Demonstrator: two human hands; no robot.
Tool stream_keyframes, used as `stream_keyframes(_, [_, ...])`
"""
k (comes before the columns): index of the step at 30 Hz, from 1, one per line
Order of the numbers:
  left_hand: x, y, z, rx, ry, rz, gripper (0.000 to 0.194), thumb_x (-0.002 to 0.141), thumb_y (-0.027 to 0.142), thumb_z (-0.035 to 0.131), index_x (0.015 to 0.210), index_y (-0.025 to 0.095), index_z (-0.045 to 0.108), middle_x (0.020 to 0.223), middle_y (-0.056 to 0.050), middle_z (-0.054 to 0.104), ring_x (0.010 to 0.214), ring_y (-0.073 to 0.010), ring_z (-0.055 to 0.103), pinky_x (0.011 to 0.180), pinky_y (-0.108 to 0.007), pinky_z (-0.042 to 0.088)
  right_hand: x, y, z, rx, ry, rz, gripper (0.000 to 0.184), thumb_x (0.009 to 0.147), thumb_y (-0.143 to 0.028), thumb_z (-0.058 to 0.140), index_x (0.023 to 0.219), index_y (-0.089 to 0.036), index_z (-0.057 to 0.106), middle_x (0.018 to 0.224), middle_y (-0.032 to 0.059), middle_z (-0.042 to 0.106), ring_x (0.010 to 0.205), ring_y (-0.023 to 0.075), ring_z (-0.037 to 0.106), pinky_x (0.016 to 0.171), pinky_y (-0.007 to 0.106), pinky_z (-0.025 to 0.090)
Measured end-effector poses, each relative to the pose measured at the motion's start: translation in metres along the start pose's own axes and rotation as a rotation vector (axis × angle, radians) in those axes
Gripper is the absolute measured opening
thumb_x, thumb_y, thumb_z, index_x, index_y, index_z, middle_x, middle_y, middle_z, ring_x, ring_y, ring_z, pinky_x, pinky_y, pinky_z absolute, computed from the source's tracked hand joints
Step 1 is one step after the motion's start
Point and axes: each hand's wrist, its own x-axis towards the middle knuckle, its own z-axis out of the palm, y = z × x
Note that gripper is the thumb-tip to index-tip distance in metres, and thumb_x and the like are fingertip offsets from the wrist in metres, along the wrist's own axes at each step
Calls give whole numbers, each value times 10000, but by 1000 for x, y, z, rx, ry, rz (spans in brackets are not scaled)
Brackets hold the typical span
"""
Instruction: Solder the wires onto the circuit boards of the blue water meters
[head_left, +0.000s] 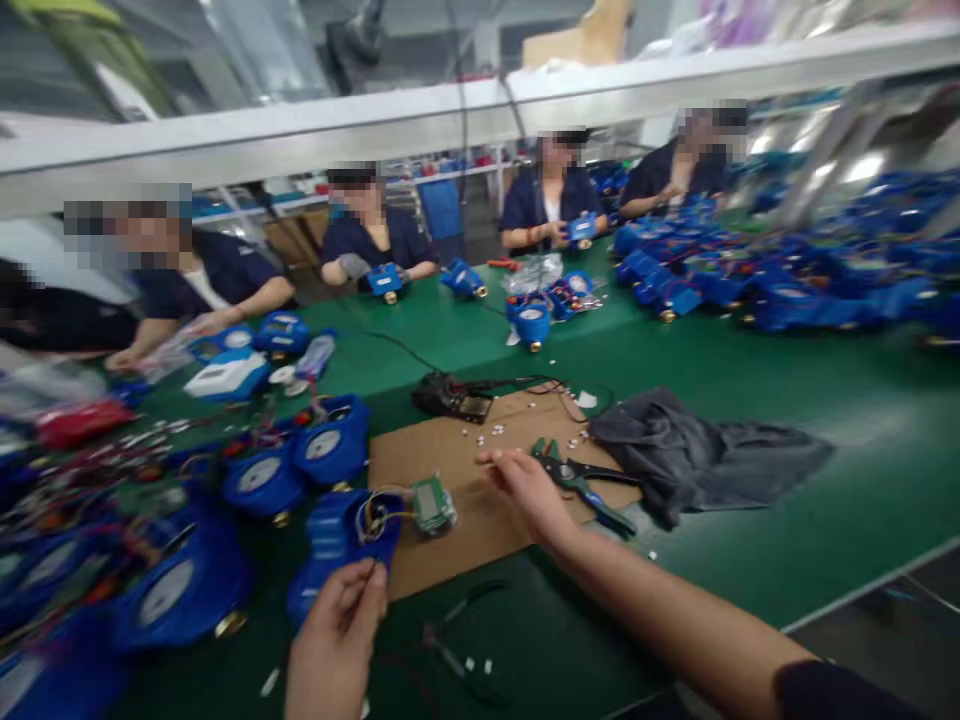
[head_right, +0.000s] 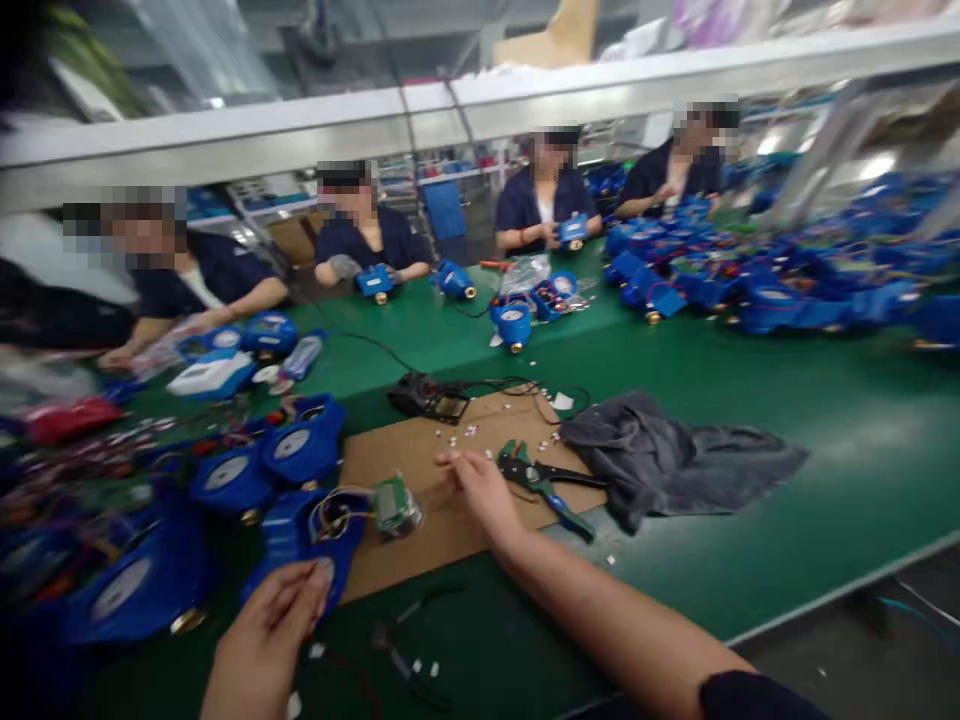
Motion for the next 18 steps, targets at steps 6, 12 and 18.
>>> stream_keyframes(6, [6, -4, -11, 18, -8, 109, 231, 791, 399, 597, 854, 178, 620, 784, -25, 646, 742, -156, 599, 692, -256, 472, 36, 17, 8, 385, -59, 200, 257, 797, -297, 592, 1024, -175, 586, 1071, 95, 661, 887, 165, 661, 721, 254, 532])
stream_keyframes(12, [11, -7, -10, 87, 7, 129, 141, 827, 292, 557, 809, 166, 617, 784, -29, 607, 726, -142, 564, 677, -252, 449, 107, 34, 25, 615, 52, 282, 262, 757, -157, 609, 977, -203, 476, 879, 44, 673, 753, 129, 674, 582, 196, 542])
stream_keyframes(18, [14, -6, -2, 178, 16, 196, 110, 845, 247, 548, 783, 172, 600, 774, -13, 565, 709, -132, 533, 653, -251, 427, 150, 45, 43, 645, 35, 358, 234, 807, -157, 581, 1006, -218, 473, 729, 2, 653, 631, 101, 656, 495, 160, 516])
